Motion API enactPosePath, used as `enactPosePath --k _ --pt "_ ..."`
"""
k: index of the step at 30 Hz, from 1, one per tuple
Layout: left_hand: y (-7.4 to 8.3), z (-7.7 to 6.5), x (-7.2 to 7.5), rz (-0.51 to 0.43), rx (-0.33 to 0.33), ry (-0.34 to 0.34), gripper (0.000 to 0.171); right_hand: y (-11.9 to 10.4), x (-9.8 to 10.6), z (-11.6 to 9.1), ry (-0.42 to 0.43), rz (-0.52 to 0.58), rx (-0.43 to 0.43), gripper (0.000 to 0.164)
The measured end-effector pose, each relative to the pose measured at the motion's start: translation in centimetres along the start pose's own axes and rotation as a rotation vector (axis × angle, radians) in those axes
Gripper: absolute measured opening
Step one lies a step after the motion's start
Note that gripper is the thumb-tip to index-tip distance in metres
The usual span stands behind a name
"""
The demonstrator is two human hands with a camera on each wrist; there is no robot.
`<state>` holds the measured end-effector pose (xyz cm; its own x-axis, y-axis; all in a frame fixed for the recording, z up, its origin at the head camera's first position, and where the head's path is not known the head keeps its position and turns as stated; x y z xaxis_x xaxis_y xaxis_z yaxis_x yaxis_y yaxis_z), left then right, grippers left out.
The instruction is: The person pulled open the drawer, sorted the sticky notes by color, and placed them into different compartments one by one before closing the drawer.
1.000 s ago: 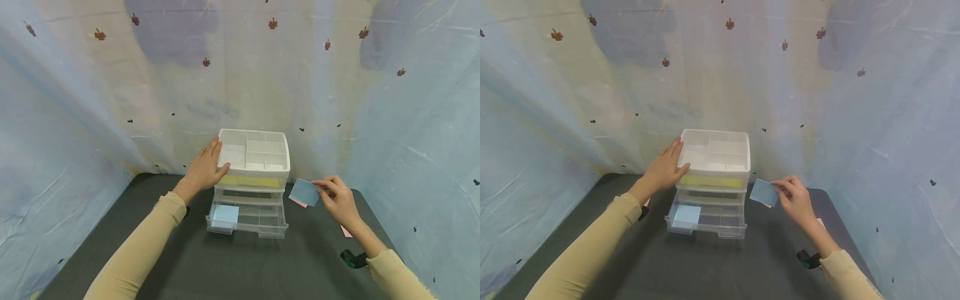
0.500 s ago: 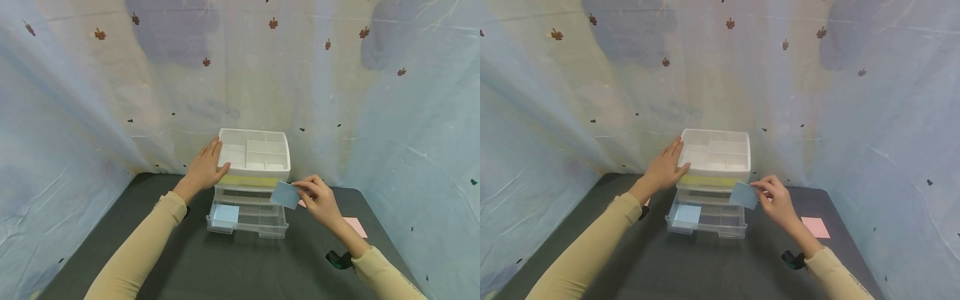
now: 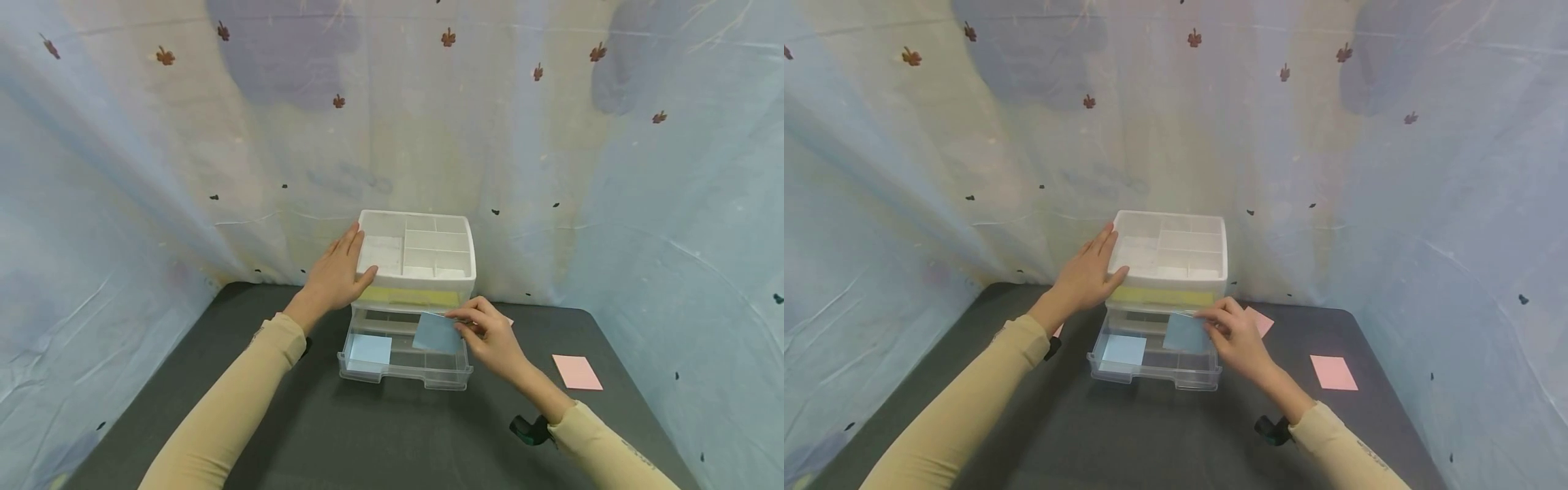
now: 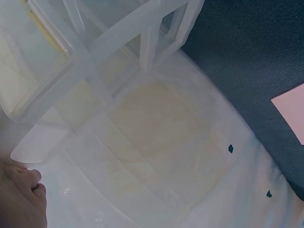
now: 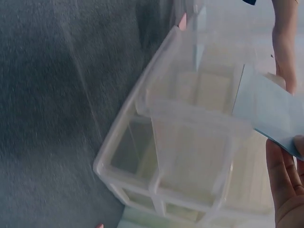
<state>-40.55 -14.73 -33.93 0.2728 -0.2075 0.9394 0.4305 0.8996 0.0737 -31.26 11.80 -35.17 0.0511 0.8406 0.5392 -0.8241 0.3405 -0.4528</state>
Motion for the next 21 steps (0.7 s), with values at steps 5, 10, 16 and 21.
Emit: enactPosePath --k 5,10,16,21 --pt "0.0 0.0 0.1 0.004 -0.001 0.005 0.086 -0.4 -1.5 -0.1 -0.026 0.006 0.038 0.033" --pt "0.0 0.0 0.2 0.001 -0.003 0.018 0.086 -0.6 -2.8 -0.2 -0.064 0.050 0.017 0.033" --pt "0.1 0.0 0.2 0.000 -0.006 0.020 0.086 -0.6 -3.9 -0.2 -0.108 0.050 -0.035 0.031" --pt "0.1 0.0 0.2 0.005 -0.009 0.013 0.086 -0.6 -4.7 -0.2 -0.142 0.037 -0.051 0.030"
Point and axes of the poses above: each hand's wrist, its own z-axis towards the middle knuckle, its own x-axis out of the back of the hand, y = z × x, the point moved 10 cm from there along z, towards the middle knuckle, and after that the axes turned 5 degrees about -x, right-handed, at the moved point
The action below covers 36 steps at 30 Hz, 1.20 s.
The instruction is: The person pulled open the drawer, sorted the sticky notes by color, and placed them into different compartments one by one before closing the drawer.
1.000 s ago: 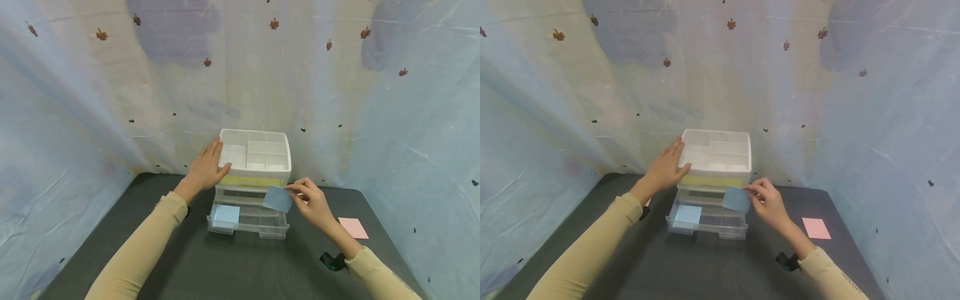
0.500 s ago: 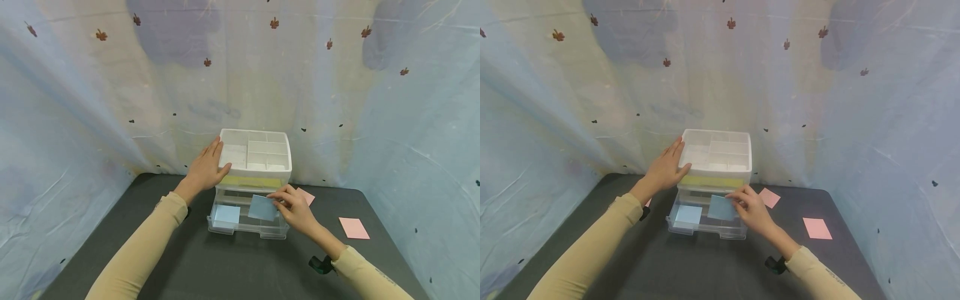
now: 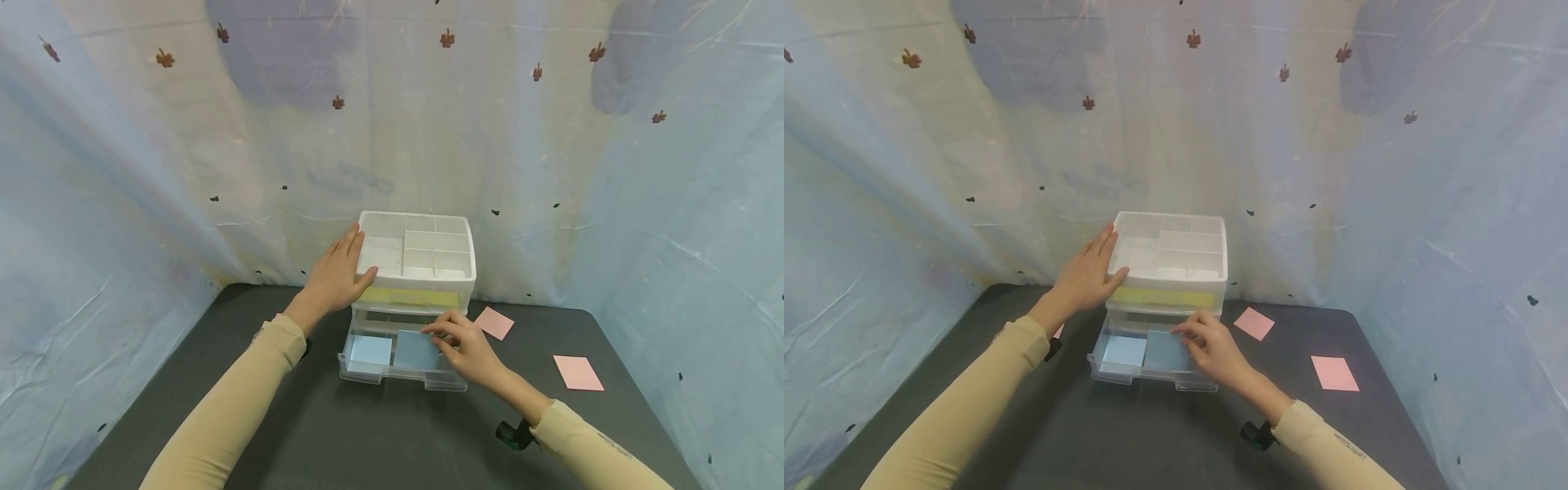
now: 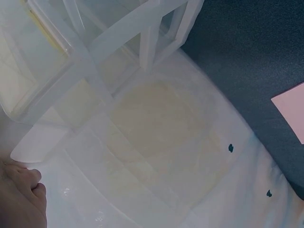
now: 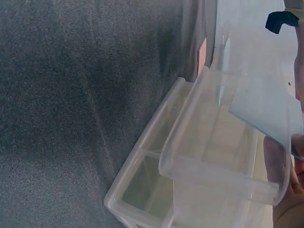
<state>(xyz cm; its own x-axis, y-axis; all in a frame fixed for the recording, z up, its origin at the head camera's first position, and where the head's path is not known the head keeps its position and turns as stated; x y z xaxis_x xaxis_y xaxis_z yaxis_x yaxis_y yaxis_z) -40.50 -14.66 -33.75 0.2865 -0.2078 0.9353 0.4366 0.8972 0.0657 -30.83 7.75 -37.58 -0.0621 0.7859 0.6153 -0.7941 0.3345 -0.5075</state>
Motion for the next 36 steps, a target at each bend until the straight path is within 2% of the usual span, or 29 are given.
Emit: enactPosePath --k 13,25,36 --pt "0.0 0.0 0.0 0.004 0.005 0.006 0.086 0.4 -1.9 -0.1 -0.108 -0.018 -0.063 0.026" --pt "-0.1 0.0 0.0 0.011 -0.005 0.014 0.086 1.3 -2.6 0.5 -0.196 -0.068 -0.108 0.024" --pt "-0.1 0.0 -0.1 0.014 -0.005 0.015 0.086 2.1 -3.0 1.2 -0.216 -0.145 -0.125 0.022"
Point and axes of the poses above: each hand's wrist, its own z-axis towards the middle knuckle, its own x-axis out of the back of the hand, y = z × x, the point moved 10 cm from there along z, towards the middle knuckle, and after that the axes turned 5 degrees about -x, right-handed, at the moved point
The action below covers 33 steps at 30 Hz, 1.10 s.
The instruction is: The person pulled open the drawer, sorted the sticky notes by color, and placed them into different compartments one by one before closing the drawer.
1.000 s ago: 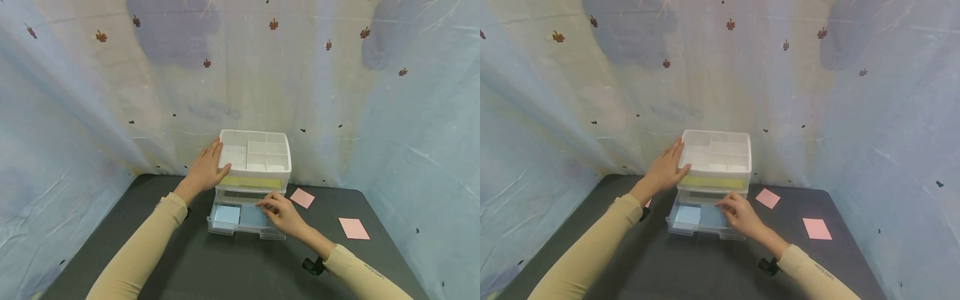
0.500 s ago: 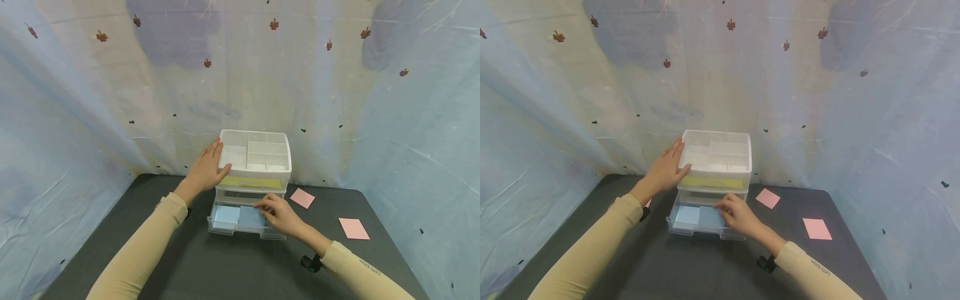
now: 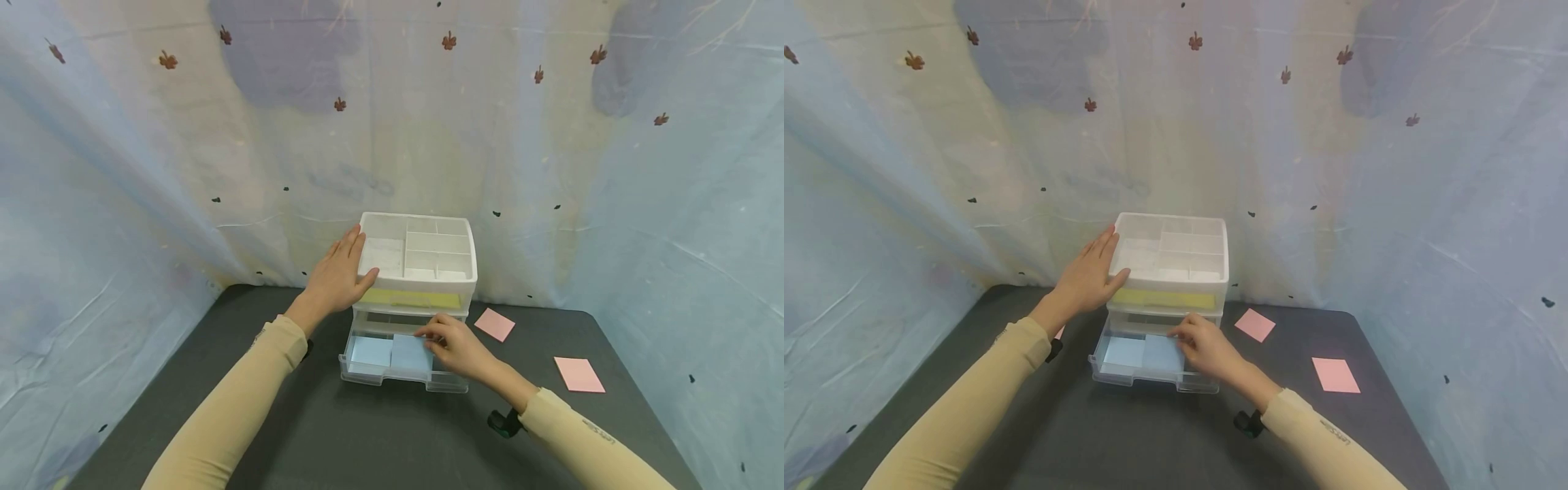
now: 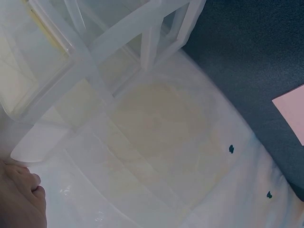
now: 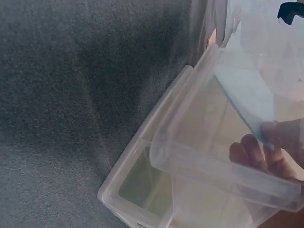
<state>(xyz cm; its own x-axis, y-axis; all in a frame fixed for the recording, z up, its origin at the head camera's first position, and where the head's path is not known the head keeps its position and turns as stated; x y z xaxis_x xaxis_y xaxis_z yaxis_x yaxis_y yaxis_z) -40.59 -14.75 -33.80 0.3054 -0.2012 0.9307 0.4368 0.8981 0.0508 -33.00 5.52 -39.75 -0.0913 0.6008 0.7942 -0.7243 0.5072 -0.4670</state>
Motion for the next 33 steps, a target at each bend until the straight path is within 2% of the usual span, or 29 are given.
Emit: enactPosePath --k 13,23,33 --pt "0.2 0.0 0.2 0.001 -0.004 0.004 0.086 0.8 -1.2 0.7 -0.056 -0.163 -0.039 0.021" --pt "0.0 0.1 0.0 0.005 0.002 -0.002 0.086 1.0 -1.7 1.0 -0.079 -0.238 -0.041 0.019" --pt "0.0 0.1 -0.1 0.006 0.004 -0.006 0.086 1.3 -2.5 1.0 -0.146 -0.306 -0.077 0.020"
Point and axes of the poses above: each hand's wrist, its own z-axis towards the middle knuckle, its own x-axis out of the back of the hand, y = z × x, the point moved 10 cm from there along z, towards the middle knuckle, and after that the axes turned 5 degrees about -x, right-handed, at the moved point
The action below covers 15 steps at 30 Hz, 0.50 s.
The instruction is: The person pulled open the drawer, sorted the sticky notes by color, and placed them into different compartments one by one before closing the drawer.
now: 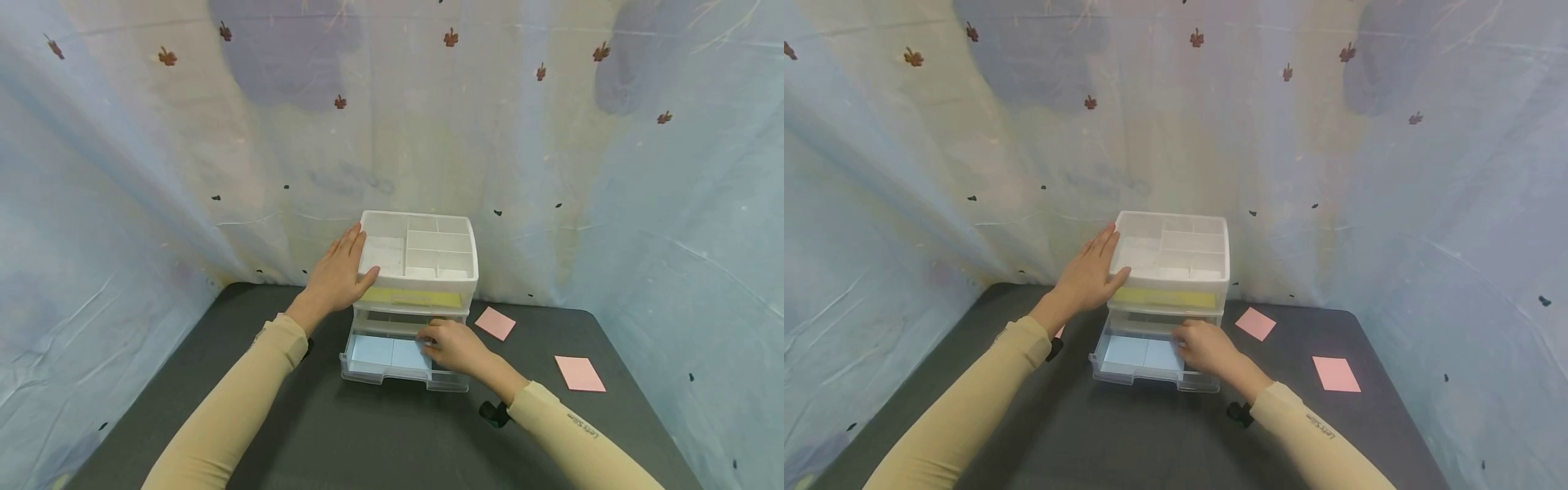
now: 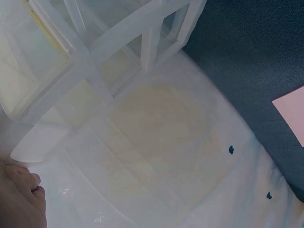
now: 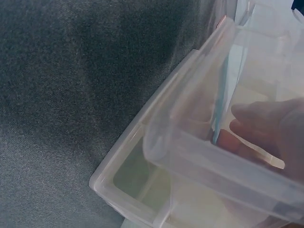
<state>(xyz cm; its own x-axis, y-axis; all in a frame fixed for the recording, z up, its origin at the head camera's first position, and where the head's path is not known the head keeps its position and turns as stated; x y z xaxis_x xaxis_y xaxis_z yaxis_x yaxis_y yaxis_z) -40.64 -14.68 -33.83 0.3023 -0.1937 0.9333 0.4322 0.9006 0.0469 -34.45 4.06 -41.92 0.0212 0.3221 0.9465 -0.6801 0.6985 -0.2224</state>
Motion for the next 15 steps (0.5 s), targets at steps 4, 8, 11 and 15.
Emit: enactPosePath --k 4,8,11,15 --pt "0.05 0.02 0.03 0.000 0.000 -0.002 0.086 -0.03 0.07 -0.05 -0.001 -0.006 -0.002 0.020" --pt "0.01 0.06 -0.04 0.004 0.000 -0.003 0.086 -0.05 0.10 -0.09 -0.005 -0.005 -0.002 0.020" --pt "-0.02 0.09 -0.11 0.007 -0.002 -0.002 0.086 -0.07 0.10 -0.10 -0.013 0.009 0.002 0.021" --pt "-0.03 -0.03 -0.03 -0.004 0.001 -0.004 0.086 -0.15 0.32 -0.19 -0.007 0.038 0.012 0.022"
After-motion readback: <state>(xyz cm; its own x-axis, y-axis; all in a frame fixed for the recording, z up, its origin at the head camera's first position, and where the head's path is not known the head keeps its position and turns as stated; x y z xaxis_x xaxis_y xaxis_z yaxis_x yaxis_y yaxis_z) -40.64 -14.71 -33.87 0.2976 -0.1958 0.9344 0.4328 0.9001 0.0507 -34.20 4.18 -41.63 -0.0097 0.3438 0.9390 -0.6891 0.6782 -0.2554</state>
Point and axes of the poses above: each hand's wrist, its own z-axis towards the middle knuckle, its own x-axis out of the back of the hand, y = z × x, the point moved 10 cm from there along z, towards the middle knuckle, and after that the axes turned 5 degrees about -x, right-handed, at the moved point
